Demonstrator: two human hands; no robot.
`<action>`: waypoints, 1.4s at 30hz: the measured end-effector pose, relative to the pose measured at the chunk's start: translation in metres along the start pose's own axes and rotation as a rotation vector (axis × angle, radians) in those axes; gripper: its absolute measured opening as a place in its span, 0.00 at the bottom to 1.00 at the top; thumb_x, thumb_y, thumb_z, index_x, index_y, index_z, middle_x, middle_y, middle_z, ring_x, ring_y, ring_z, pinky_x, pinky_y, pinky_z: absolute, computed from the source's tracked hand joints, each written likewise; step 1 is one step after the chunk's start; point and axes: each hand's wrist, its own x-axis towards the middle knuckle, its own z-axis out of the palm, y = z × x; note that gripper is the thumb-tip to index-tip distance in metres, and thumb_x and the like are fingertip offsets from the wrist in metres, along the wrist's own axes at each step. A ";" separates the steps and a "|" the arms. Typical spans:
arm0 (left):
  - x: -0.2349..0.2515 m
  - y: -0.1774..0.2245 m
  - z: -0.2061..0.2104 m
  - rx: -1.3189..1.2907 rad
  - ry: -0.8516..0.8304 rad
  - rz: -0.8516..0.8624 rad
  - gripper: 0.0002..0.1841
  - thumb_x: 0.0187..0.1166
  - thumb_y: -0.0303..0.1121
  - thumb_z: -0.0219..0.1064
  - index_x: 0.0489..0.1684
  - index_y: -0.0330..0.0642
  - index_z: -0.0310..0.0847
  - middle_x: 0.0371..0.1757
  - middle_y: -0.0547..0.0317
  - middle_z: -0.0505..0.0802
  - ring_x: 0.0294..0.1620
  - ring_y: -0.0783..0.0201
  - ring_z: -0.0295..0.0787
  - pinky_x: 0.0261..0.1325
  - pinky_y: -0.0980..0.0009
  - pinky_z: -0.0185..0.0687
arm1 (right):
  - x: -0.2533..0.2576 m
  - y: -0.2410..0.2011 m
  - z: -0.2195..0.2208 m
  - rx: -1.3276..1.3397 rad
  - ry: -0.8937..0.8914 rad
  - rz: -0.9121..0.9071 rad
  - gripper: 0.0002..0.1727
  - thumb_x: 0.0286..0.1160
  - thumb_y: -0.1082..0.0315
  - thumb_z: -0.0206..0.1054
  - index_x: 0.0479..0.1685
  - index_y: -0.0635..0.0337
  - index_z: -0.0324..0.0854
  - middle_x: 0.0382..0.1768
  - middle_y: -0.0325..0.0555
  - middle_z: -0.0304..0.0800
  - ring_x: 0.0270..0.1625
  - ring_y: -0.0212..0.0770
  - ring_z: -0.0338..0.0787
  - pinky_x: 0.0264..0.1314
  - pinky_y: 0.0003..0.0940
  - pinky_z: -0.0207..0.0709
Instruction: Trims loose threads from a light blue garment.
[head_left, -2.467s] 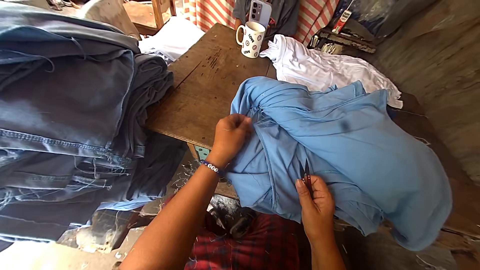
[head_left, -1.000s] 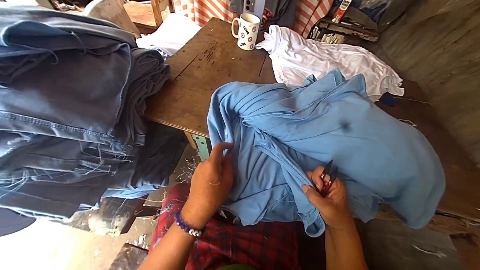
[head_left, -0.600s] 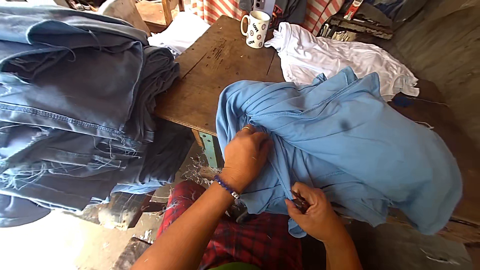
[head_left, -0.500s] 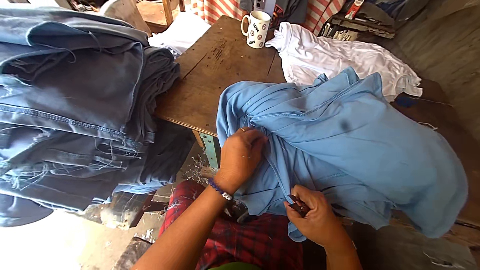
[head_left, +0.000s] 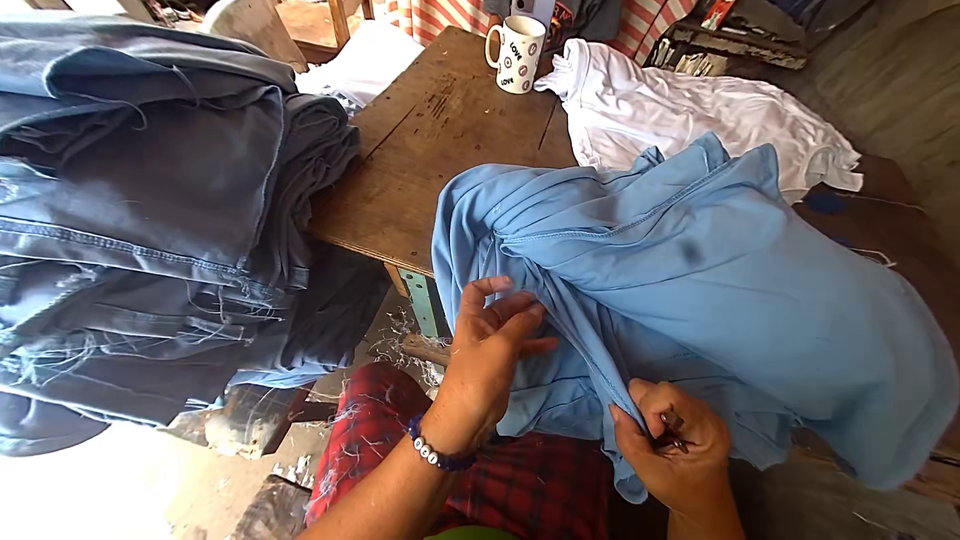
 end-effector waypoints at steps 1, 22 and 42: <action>0.002 -0.001 0.002 -0.069 0.011 -0.003 0.21 0.79 0.12 0.57 0.67 0.42 0.68 0.54 0.51 0.92 0.51 0.59 0.95 0.51 0.62 0.93 | 0.000 0.000 0.000 -0.001 -0.004 -0.010 0.10 0.67 0.75 0.68 0.30 0.56 0.68 0.23 0.35 0.70 0.28 0.17 0.72 0.32 0.06 0.64; 0.036 -0.009 -0.005 -0.028 0.132 -0.036 0.04 0.83 0.27 0.68 0.39 0.39 0.87 0.29 0.59 0.90 0.22 0.73 0.83 0.24 0.80 0.81 | -0.015 -0.003 0.036 -0.483 -0.247 -0.161 0.13 0.73 0.71 0.59 0.18 0.53 0.72 0.16 0.37 0.72 0.17 0.31 0.71 0.16 0.24 0.62; 0.030 -0.028 -0.025 -0.399 0.085 0.024 0.12 0.94 0.29 0.46 0.41 0.42 0.73 0.32 0.57 0.89 0.34 0.63 0.93 0.50 0.63 0.94 | -0.018 0.010 0.039 -0.515 -0.237 0.291 0.02 0.57 0.69 0.63 0.23 0.54 0.76 0.16 0.34 0.71 0.18 0.25 0.71 0.19 0.20 0.63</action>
